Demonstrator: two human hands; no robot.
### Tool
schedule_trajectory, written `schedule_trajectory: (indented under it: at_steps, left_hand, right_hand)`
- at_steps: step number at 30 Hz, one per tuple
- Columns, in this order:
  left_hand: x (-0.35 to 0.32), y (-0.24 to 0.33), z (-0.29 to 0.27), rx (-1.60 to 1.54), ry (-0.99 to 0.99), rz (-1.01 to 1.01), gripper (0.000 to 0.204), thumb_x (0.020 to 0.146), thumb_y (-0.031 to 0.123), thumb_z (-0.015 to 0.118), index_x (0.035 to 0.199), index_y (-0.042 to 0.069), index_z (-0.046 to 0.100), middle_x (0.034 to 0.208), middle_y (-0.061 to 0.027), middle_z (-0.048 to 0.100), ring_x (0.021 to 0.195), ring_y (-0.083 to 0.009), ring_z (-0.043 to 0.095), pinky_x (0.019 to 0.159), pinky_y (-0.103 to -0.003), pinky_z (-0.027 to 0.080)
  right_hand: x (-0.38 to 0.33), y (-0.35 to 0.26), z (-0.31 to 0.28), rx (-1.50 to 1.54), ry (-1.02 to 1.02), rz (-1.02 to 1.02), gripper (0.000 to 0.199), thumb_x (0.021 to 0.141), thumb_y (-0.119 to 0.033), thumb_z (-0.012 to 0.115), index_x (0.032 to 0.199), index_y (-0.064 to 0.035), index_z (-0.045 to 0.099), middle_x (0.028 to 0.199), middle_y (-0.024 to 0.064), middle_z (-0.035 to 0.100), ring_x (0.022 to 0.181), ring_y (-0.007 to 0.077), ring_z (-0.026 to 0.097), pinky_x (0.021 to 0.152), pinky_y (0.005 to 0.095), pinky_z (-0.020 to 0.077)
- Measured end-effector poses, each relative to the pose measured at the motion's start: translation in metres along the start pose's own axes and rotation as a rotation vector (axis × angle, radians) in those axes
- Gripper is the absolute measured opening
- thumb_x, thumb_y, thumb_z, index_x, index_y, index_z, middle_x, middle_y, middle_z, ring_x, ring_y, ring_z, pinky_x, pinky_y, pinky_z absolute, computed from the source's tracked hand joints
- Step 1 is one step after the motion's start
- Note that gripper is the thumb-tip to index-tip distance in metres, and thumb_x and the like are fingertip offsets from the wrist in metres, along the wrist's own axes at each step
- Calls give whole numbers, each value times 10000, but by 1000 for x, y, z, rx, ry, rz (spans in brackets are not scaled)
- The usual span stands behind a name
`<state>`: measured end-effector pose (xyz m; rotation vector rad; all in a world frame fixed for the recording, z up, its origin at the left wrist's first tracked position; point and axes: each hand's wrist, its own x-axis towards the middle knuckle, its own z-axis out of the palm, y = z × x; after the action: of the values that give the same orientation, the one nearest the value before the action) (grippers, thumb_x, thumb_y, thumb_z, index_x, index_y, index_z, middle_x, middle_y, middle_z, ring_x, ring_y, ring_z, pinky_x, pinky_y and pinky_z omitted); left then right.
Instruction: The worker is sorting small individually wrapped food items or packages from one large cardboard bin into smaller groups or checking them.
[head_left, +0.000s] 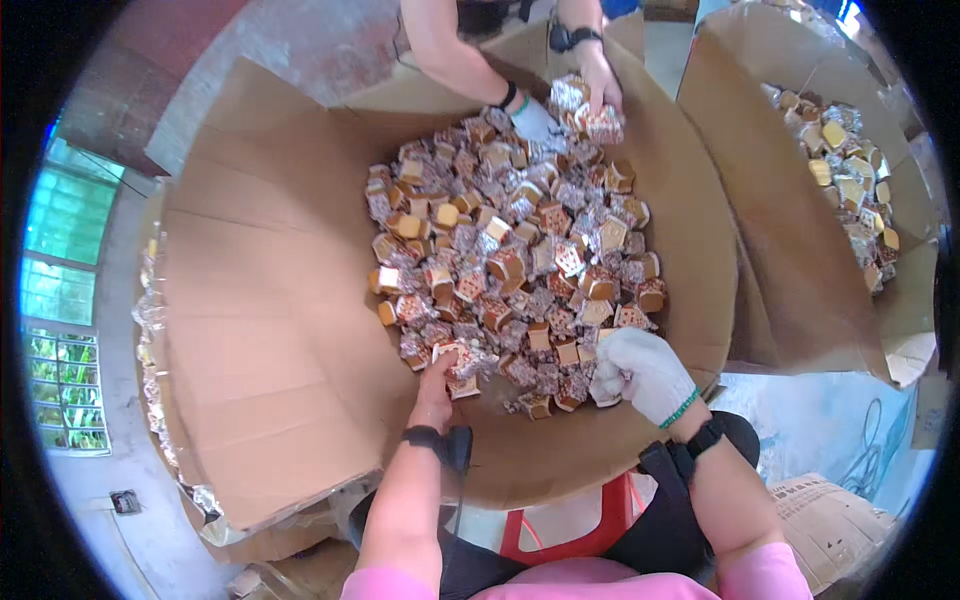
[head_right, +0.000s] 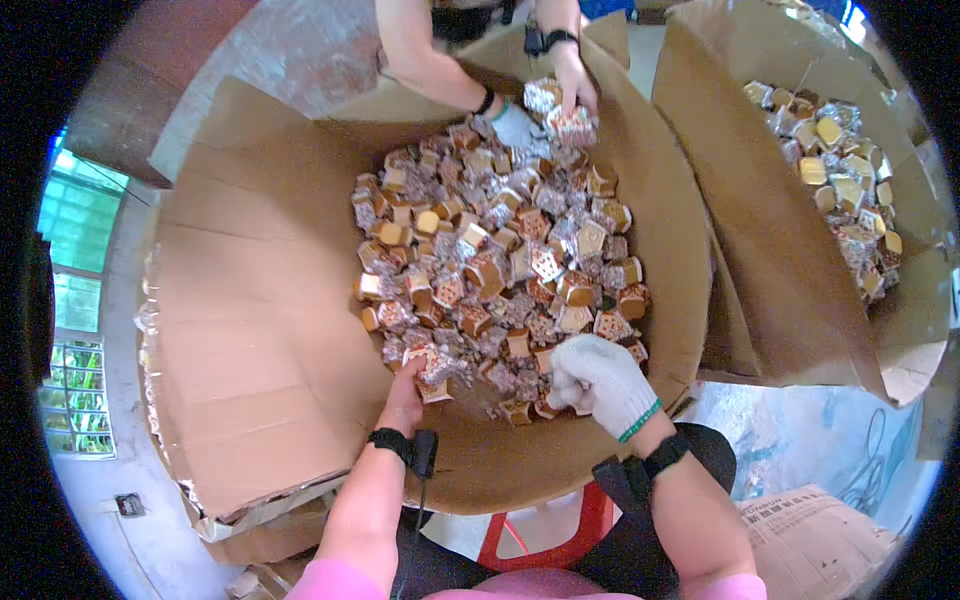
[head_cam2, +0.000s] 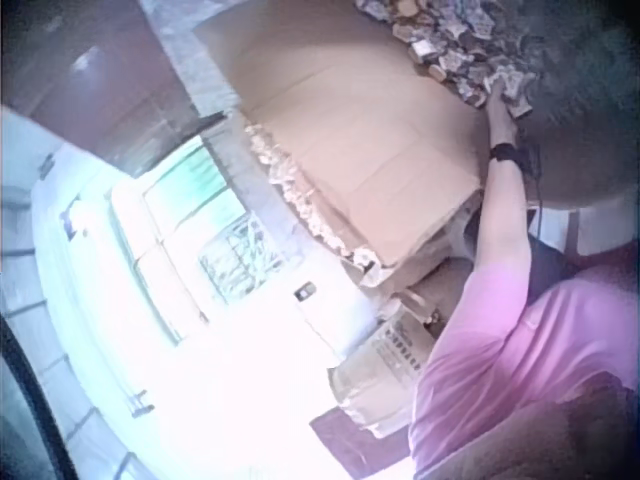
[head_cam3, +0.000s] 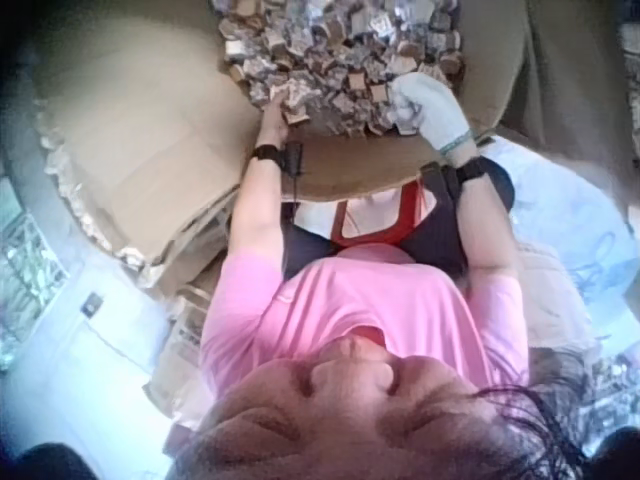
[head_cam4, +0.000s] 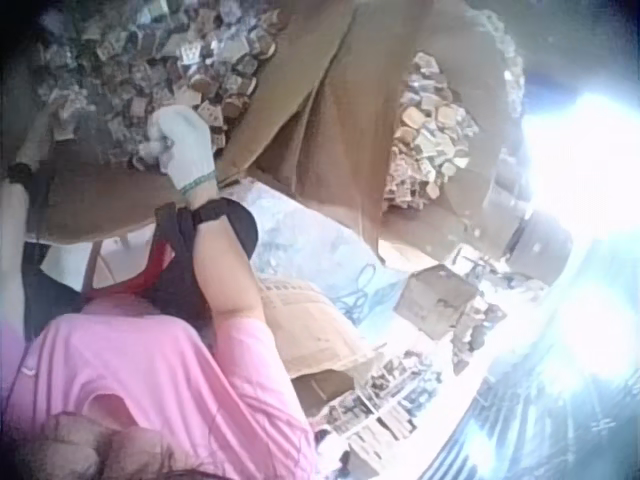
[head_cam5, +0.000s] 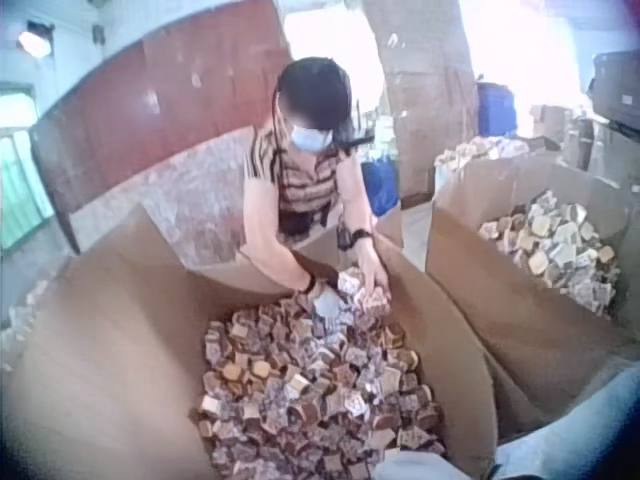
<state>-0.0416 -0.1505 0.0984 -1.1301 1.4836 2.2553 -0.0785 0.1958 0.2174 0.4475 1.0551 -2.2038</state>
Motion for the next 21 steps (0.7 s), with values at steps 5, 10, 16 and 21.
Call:
schedule_trajectory:
  at_steps: [5,10,16,21]
  left_hand:
    - [-106,54,55,-131,-182,72,400,908,288,537,1256,94,516,1220,-84,613,1112,-285,602,942,-529,490]
    - [-178,52,52,-206,-259,308,457,875,234,575,1292,68,489,1227,-107,603,1141,-284,584,986,-488,471]
    - [-251,54,72,-42,-400,496,527,793,153,602,1290,30,479,1165,-127,602,1076,-235,607,949,-382,497]
    - [-283,51,70,60,-442,581,555,754,154,630,1274,24,486,1135,-96,587,1025,-197,603,911,-333,499]
  right_hand:
    - [-19,6,-9,19,-83,-38,143,887,-124,592,976,-12,587,724,35,560,590,123,545,593,310,534]
    - [-65,15,27,-104,-254,-65,140,871,-147,545,932,-26,581,622,-22,456,489,91,455,581,321,540]
    - [-122,51,92,-182,-338,211,618,950,-662,299,786,-113,529,554,-39,390,452,102,382,573,365,513]
    - [-152,64,115,107,-364,298,471,925,-614,466,810,-163,535,574,-45,422,446,125,393,556,359,485]
